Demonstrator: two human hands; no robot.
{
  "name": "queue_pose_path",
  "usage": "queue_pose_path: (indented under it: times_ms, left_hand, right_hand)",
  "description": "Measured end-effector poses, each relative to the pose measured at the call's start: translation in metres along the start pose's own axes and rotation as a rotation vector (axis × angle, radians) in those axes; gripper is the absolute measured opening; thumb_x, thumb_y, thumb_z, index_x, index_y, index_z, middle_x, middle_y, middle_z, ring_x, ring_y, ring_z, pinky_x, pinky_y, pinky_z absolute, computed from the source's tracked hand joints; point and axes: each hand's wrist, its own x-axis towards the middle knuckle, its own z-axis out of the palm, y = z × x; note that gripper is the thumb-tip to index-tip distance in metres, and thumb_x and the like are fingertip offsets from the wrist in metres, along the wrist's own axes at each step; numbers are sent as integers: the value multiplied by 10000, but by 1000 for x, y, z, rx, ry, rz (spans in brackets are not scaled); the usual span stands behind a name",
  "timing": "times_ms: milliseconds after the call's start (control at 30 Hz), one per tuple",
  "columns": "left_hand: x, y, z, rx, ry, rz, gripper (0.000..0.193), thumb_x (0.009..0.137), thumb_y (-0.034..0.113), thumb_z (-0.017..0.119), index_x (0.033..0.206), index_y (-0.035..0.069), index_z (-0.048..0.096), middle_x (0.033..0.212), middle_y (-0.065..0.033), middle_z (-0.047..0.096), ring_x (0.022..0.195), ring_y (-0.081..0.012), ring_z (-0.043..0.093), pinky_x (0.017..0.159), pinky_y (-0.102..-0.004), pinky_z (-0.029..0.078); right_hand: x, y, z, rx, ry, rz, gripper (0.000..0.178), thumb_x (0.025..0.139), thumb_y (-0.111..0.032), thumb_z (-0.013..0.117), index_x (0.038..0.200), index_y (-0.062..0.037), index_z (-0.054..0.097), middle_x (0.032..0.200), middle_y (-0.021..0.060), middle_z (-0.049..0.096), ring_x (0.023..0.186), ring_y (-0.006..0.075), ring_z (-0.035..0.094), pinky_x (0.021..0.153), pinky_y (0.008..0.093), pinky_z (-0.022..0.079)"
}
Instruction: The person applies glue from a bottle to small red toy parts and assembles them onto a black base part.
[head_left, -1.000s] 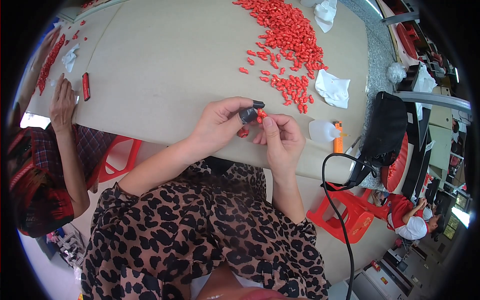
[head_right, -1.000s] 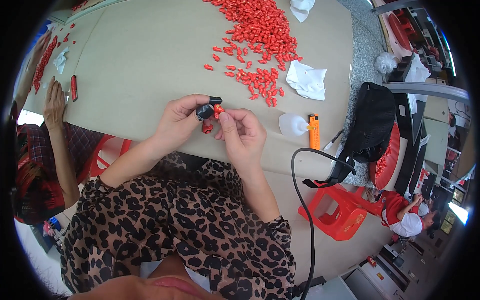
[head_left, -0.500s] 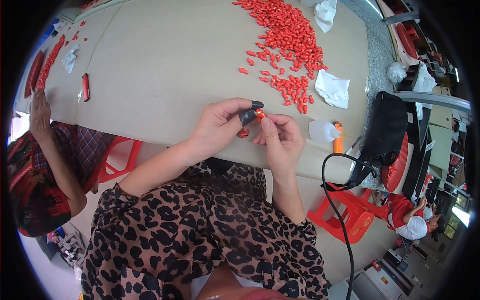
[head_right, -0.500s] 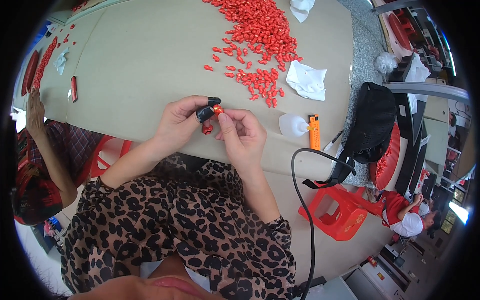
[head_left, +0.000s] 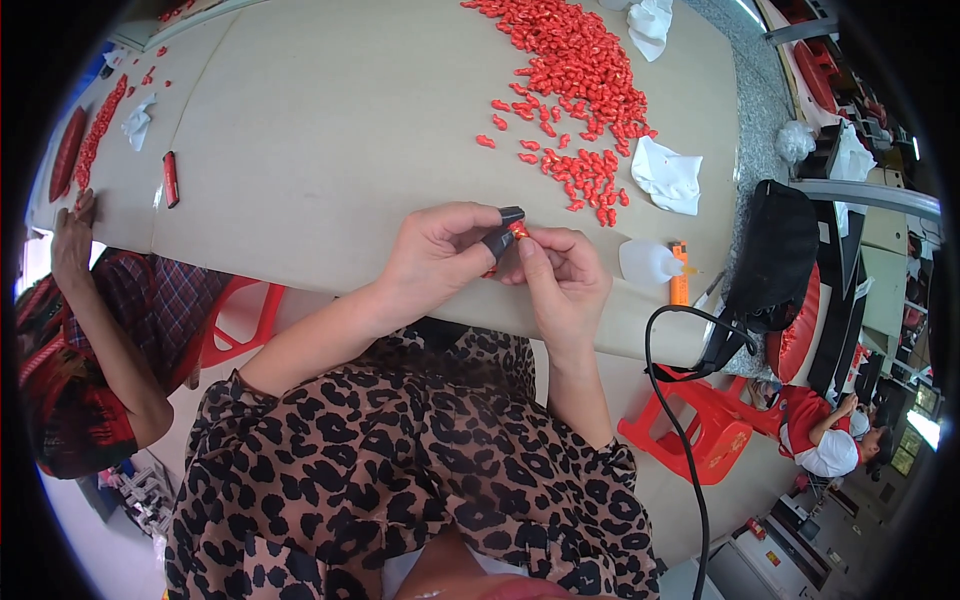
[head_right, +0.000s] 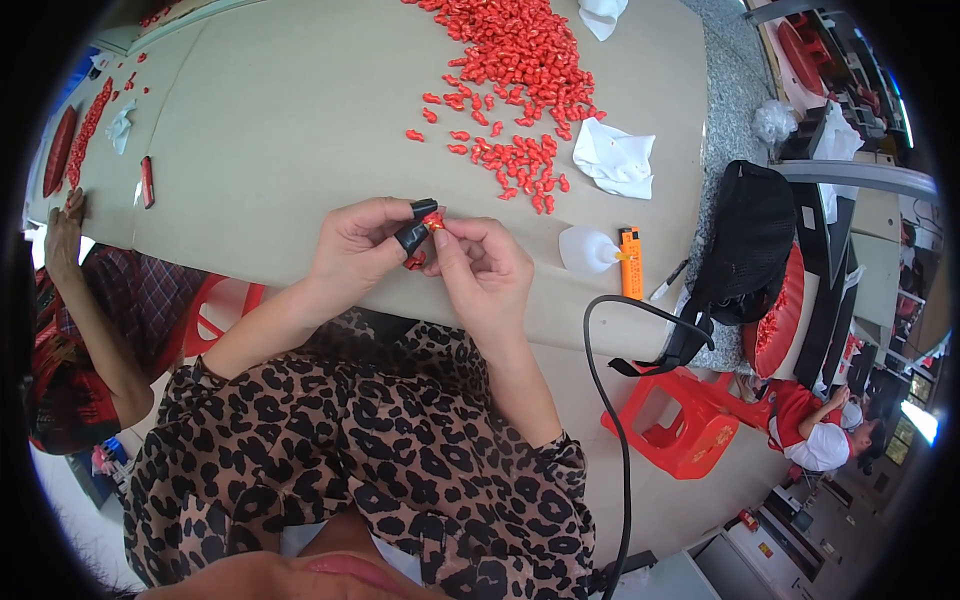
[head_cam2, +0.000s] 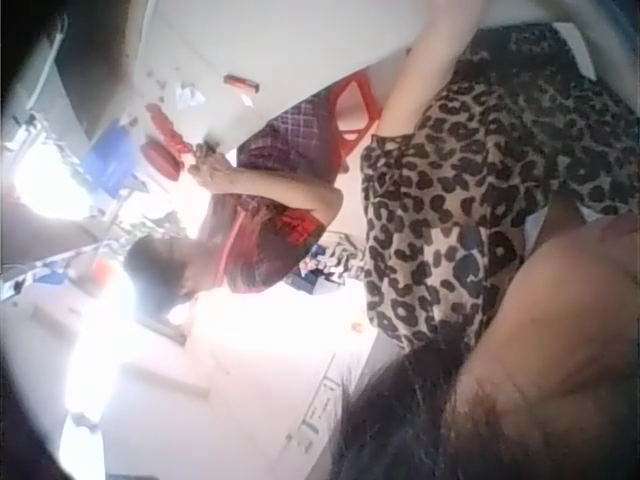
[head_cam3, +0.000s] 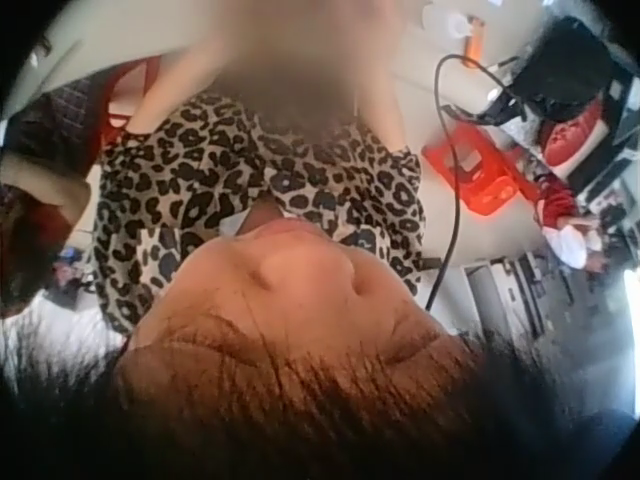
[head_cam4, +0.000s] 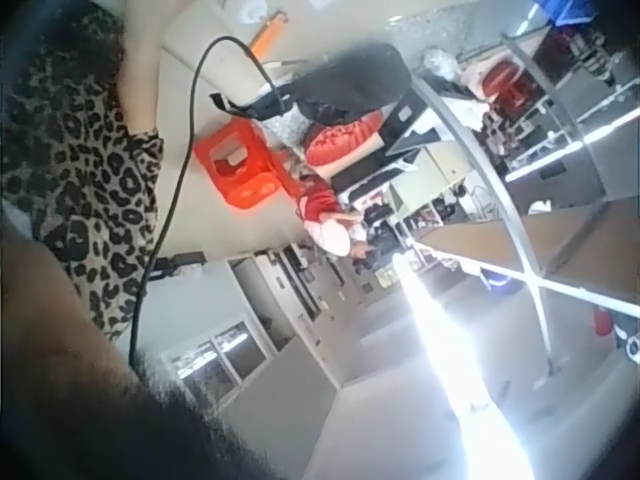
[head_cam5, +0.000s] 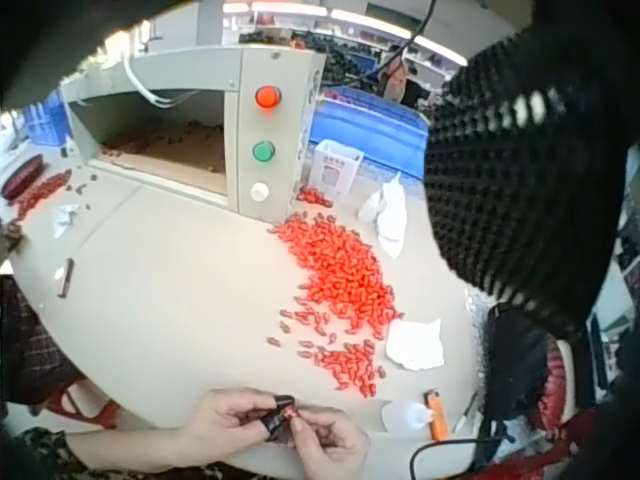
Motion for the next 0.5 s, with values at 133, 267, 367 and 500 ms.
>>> queue_pose_path:
  times_ms: [133,267,367,500]
  left_hand:
    - [-2,0,4,-23,5,-9,190,783,-64,471,958,-34,541,864,-68,566,728,-121,552,636,-237,479]
    - [-2,1,8,-45,-8,-14,195,774,-71,479,955,-31,541,877,-78,570,720,-125,557,629,-245,486]
    - [-3,-3,10,-56,-15,3,200,767,-77,483,955,-34,538,890,-89,570,715,-133,562,623,-250,490]
    - [-4,-6,13,-42,-29,48,216,746,-97,492,951,-44,534,904,-98,561,713,-142,565,612,-248,490]
  right_hand:
    - [-2,-1,-2,-7,-5,4,87,783,33,506,870,45,506,749,85,570,571,93,544,534,213,484]
    - [-4,-1,-5,19,-4,-20,83,767,52,518,848,36,513,724,73,575,578,85,554,521,204,488]
    - [-5,-2,-8,18,-16,-14,77,765,53,520,840,35,512,729,73,575,588,85,556,521,204,488]
    - [-6,-1,-12,55,-49,-23,75,763,61,516,834,40,514,774,78,561,610,93,559,525,201,490]
